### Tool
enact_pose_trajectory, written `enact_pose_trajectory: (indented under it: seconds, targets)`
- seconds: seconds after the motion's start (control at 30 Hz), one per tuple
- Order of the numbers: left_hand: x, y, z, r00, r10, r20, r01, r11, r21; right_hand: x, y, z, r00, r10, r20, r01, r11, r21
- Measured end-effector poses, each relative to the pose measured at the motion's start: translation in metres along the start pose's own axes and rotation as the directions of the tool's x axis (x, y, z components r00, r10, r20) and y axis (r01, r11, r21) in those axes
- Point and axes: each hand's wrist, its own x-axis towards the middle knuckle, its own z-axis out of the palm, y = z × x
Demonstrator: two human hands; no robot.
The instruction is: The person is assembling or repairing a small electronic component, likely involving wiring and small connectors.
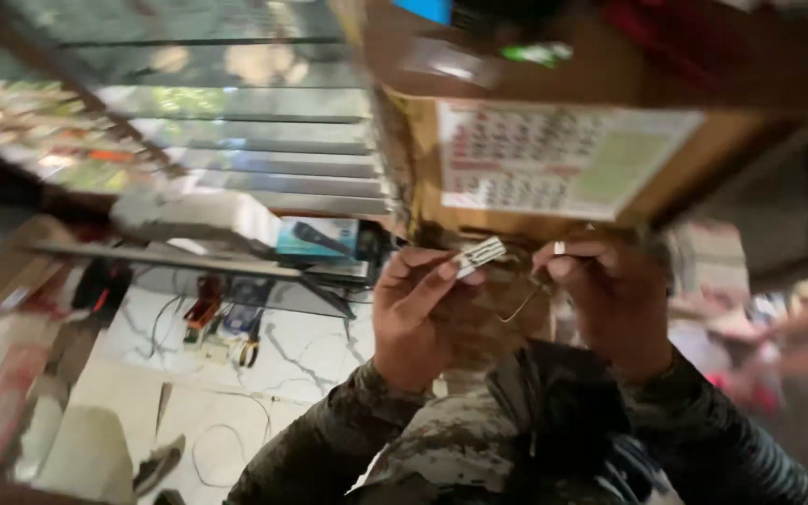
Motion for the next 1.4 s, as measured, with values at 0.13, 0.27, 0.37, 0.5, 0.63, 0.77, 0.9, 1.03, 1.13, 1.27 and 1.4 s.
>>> enact_pose_trajectory:
  seconds: [0.13, 0.27, 0.37, 0.5, 0.63, 0.77, 0.9, 1.03, 1.13, 1.27, 1.4]
  targets:
    - [0.009, 0.008, -0.005, 0.998, 0.021, -0.054, -0.029, 0.987, -0.160, 0.044, -0.026, 0.047, 0.973, -0.129, 0.192, 0.173, 0.958, -0.231]
    - [0.006, 0.012, -0.014, 0.977, 0.208, -0.052, -0.201, 0.973, 0.117, 0.061, -0.027, 0.066, 0.964, -0.128, 0.235, 0.221, 0.875, -0.430]
    - [0.001, 0.034, -0.011, 0.908, 0.412, 0.077, -0.382, 0.740, 0.554, 0.070, -0.027, 0.077, 0.959, -0.065, 0.277, 0.210, 0.818, -0.536]
    - [-0.001, 0.049, -0.016, 0.829, 0.500, 0.250, -0.418, 0.256, 0.872, 0.073, -0.021, 0.089, 0.946, -0.078, 0.315, 0.225, 0.856, -0.466]
    - [0.006, 0.029, -0.028, 0.735, 0.606, 0.303, -0.511, 0.202, 0.836, 0.080, 0.009, 0.087, 0.941, -0.093, 0.325, 0.237, 0.867, -0.439]
    - [0.022, 0.002, -0.049, 0.822, 0.555, 0.127, -0.548, 0.708, 0.445, 0.085, 0.030, 0.081, 0.944, 0.170, 0.282, -0.105, 0.967, -0.232]
    - [0.039, 0.008, -0.058, 0.874, 0.418, 0.248, -0.472, 0.850, 0.234, 0.090, 0.037, 0.070, 0.865, 0.306, 0.398, -0.399, 0.900, 0.177]
    - [0.046, 0.030, -0.045, 0.819, 0.385, 0.425, -0.525, 0.802, 0.283, 0.086, 0.048, 0.063, 0.790, 0.528, 0.311, -0.603, 0.758, 0.248]
    - [0.051, 0.021, -0.038, 0.835, 0.423, 0.353, -0.526, 0.801, 0.285, 0.080, 0.047, 0.062, 0.782, 0.492, 0.383, -0.608, 0.737, 0.296]
    - [0.057, 0.026, -0.025, 0.866, 0.497, 0.045, -0.453, 0.745, 0.490, 0.076, 0.049, 0.067, 0.956, 0.204, 0.212, -0.245, 0.951, 0.190]
    - [0.050, 0.027, -0.029, 0.903, 0.425, -0.068, -0.286, 0.711, 0.643, 0.071, 0.026, 0.075, 0.980, 0.082, 0.183, -0.098, 0.992, 0.081]
